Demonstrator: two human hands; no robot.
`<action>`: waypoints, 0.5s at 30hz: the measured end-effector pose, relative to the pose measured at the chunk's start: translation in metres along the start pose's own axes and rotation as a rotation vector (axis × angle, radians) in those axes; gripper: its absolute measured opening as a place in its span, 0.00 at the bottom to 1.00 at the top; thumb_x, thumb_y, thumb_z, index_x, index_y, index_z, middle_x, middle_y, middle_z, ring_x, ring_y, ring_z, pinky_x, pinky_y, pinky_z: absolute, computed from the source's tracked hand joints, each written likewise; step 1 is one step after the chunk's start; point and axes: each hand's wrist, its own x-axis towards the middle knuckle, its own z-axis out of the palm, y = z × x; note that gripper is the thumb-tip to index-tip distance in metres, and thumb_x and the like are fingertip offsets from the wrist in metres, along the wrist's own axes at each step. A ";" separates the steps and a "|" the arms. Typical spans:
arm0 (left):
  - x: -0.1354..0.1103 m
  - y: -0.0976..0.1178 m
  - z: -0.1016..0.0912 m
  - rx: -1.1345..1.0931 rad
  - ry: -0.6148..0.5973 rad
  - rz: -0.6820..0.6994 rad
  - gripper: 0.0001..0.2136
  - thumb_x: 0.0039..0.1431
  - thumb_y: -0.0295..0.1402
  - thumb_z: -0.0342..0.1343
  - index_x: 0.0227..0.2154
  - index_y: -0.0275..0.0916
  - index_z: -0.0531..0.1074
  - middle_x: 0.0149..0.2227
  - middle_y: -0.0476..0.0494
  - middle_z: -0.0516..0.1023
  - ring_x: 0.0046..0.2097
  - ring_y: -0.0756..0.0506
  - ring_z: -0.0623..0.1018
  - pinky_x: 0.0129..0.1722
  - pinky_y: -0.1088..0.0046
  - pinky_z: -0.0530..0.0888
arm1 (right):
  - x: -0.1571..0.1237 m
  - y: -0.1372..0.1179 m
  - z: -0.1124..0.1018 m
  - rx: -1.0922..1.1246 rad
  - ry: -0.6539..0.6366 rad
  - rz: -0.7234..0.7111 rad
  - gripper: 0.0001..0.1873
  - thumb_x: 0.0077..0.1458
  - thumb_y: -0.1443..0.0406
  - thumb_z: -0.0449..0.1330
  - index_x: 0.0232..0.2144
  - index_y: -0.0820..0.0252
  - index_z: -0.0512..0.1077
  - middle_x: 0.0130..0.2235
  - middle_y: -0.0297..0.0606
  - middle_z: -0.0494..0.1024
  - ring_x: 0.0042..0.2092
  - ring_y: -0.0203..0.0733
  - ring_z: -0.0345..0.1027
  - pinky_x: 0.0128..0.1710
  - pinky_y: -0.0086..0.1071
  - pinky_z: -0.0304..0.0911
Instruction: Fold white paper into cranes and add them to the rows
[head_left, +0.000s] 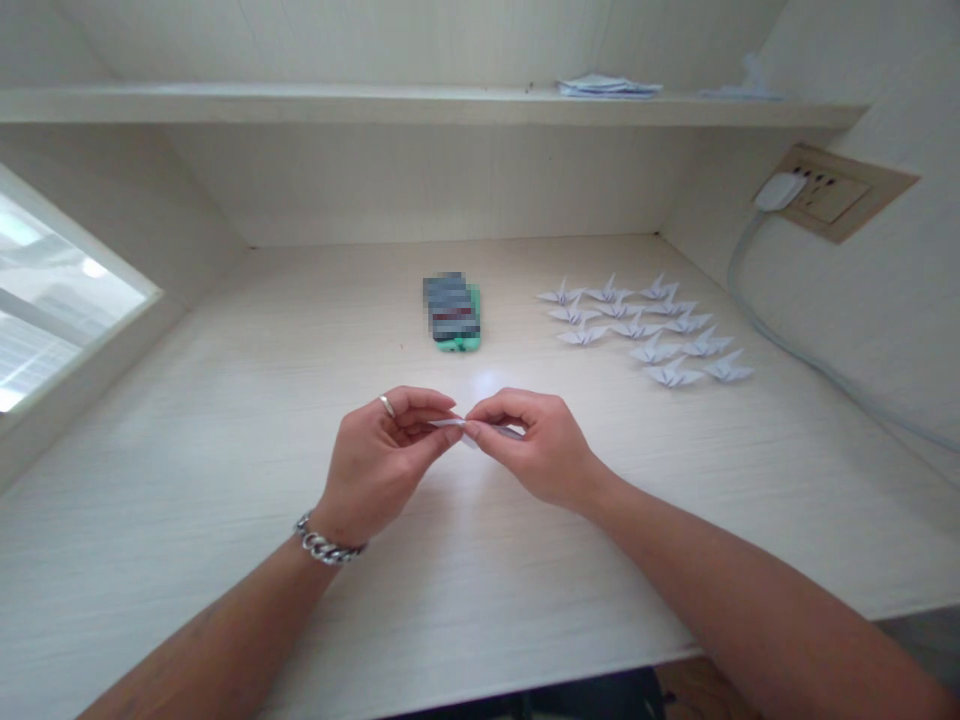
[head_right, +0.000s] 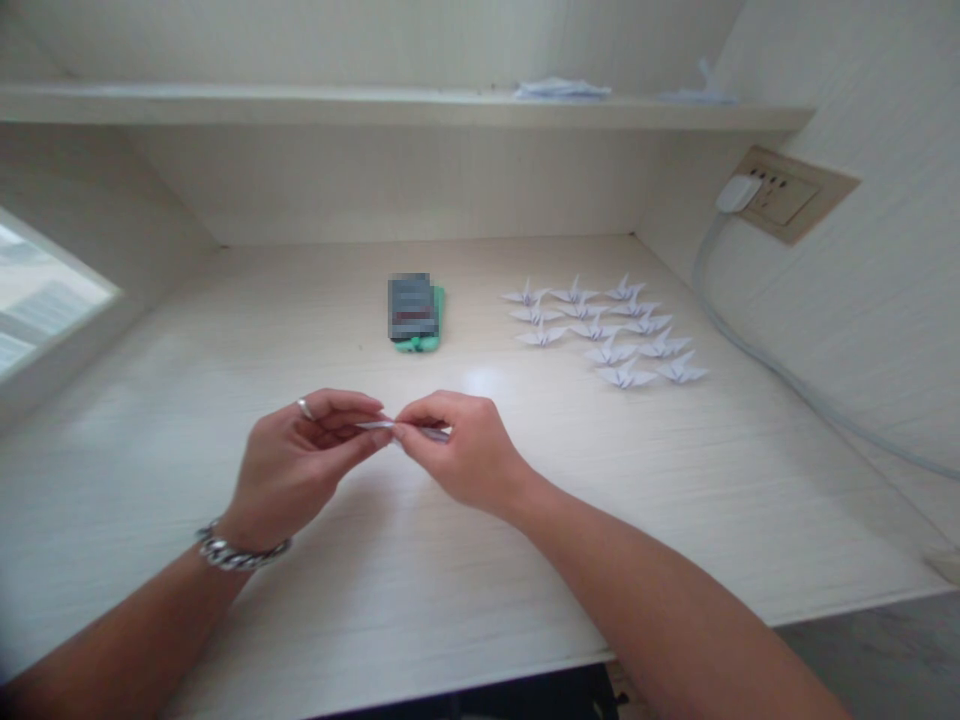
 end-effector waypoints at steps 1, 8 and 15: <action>0.000 0.000 0.000 -0.008 -0.002 -0.001 0.12 0.46 0.29 0.68 0.34 0.35 0.74 0.32 0.44 0.81 0.35 0.47 0.81 0.38 0.73 0.79 | 0.000 0.000 0.000 -0.004 0.004 -0.005 0.05 0.54 0.67 0.60 0.29 0.60 0.76 0.31 0.35 0.79 0.34 0.36 0.71 0.34 0.28 0.64; -0.001 0.003 -0.001 -0.004 -0.027 0.021 0.12 0.47 0.29 0.68 0.35 0.35 0.74 0.33 0.44 0.81 0.35 0.47 0.81 0.38 0.73 0.79 | -0.001 0.000 0.001 -0.026 0.029 -0.012 0.05 0.54 0.67 0.60 0.29 0.60 0.76 0.31 0.35 0.79 0.33 0.36 0.71 0.34 0.28 0.64; 0.000 0.002 0.001 0.073 0.047 0.056 0.10 0.48 0.31 0.67 0.33 0.35 0.75 0.31 0.45 0.80 0.33 0.48 0.79 0.35 0.73 0.78 | 0.000 -0.001 0.003 0.001 0.012 0.034 0.05 0.53 0.66 0.61 0.28 0.60 0.76 0.30 0.35 0.79 0.33 0.36 0.71 0.34 0.28 0.64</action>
